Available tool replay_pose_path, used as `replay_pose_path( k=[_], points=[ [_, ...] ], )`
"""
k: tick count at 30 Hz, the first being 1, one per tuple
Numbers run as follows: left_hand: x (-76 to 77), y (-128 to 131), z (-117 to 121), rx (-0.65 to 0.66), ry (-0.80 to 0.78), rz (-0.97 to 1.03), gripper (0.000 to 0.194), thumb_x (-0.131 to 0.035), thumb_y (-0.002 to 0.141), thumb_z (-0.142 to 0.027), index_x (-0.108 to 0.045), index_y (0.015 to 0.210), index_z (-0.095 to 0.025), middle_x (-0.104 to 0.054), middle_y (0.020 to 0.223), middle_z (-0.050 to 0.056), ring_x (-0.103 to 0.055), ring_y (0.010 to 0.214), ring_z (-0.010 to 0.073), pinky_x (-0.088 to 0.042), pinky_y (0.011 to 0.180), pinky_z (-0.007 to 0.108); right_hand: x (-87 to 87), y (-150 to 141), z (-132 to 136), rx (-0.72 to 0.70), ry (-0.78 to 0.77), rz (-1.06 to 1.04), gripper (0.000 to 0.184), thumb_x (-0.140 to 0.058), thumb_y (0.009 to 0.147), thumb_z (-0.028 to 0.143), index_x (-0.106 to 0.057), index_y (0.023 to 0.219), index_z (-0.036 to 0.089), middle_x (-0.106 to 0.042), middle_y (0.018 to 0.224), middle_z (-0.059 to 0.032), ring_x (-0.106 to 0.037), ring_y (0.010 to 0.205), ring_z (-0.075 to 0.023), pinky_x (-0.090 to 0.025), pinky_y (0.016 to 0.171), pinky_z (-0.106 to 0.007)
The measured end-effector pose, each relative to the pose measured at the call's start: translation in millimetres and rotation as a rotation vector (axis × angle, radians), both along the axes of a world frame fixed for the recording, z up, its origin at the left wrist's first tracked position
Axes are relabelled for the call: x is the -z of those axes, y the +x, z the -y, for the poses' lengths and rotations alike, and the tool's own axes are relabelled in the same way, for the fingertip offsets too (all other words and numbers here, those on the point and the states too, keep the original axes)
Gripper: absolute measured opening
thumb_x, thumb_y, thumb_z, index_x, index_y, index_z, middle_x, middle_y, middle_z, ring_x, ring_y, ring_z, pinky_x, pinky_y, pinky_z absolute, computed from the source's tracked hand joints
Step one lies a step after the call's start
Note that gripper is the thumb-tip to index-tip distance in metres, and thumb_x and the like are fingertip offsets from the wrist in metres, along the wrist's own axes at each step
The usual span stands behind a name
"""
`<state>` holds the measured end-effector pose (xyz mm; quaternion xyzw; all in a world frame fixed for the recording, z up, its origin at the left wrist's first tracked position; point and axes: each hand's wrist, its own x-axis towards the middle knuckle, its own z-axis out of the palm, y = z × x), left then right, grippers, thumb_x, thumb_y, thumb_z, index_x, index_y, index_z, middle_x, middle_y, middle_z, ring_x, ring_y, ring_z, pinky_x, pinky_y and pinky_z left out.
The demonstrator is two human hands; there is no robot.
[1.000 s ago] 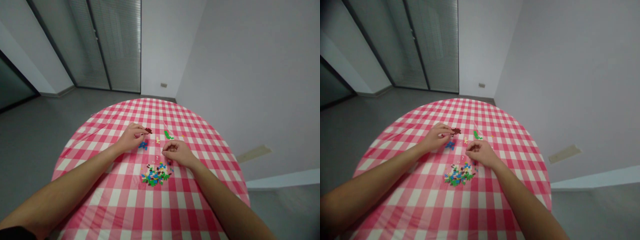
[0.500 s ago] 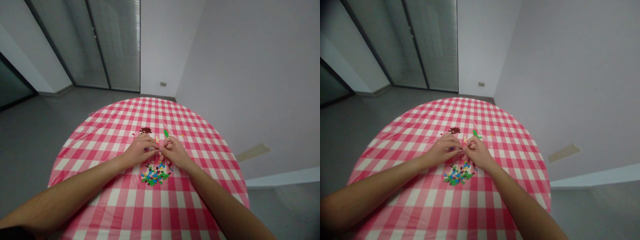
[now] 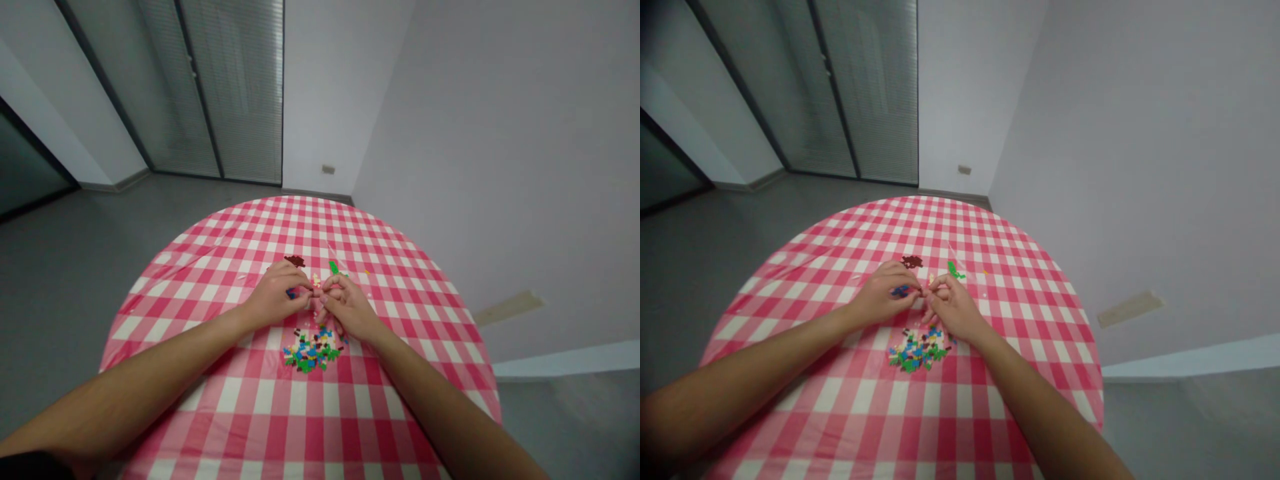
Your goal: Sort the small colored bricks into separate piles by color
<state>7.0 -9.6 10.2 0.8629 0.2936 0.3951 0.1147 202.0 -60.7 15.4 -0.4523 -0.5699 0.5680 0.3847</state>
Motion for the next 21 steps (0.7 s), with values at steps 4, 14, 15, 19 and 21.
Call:
replay_pose_path(
  k=[4,14,15,19,21],
  points=[
    [1.9,-22,-33,-0.253,-0.071,-0.054,0.012,-0.063,0.08,-0.026,-0.075,0.08,-0.022,-0.076,0.087,0.004,-0.064,0.086,0.0232,-0.046,0.087,0.041,-1.5,12,-4,0.042,0.064,0.043,0.029,-0.064,0.082,0.041,-0.042,0.09,0.024,-0.067,0.074,0.0027,-0.061,0.047,-0.0111,-0.045,0.042,-0.021],
    [19.7,-42,-67,-0.393,-0.257,-0.255,0.021,-0.06,0.079,-0.028,-0.079,0.076,-0.022,-0.075,0.075,0.006,-0.065,0.069,0.0228,-0.045,0.069,0.036,-11.7,52,-12,-0.113,0.223,0.494,0.01,-0.06,0.083,0.026,-0.063,0.089,0.018,-0.068,0.08,-0.003,-0.061,0.067,-0.0136,-0.046,0.06,-0.025],
    [20.3,-41,-66,-0.389,-0.239,-0.27,0.022,-0.059,0.079,-0.028,-0.079,0.077,-0.022,-0.075,0.074,0.006,-0.065,0.069,0.0225,-0.044,0.068,0.035,-15.3,54,-12,-0.119,0.242,0.533,0.009,-0.06,0.082,0.025,-0.065,0.087,0.018,-0.069,0.08,-0.0034,-0.062,0.068,-0.0142,-0.046,0.061,-0.025],
    [21.2,-37,-64,-0.399,-0.228,-0.302,0.024,-0.057,0.08,-0.03,-0.079,0.075,-0.023,-0.074,0.071,0.006,-0.063,0.065,0.0213,-0.04,0.063,0.034,-28.8,59,-10,-0.301,0.216,0.73,0.012,-0.06,0.076,0.016,-0.072,0.079,0.018,-0.072,0.075,-0.0027,-0.062,0.064,-0.0141,-0.045,0.06,-0.024],
    [21.4,-37,-65,-0.413,-0.251,-0.304,0.025,-0.056,0.08,-0.031,-0.079,0.073,-0.023,-0.074,0.071,0.006,-0.062,0.063,0.0205,-0.038,0.06,0.032,-30.7,58,-8,-0.403,0.18,0.803,0.017,-0.06,0.073,0.012,-0.075,0.08,0.018,-0.073,0.073,-0.0021,-0.062,0.062,-0.0139,-0.043,0.058,-0.023]
  ],
)
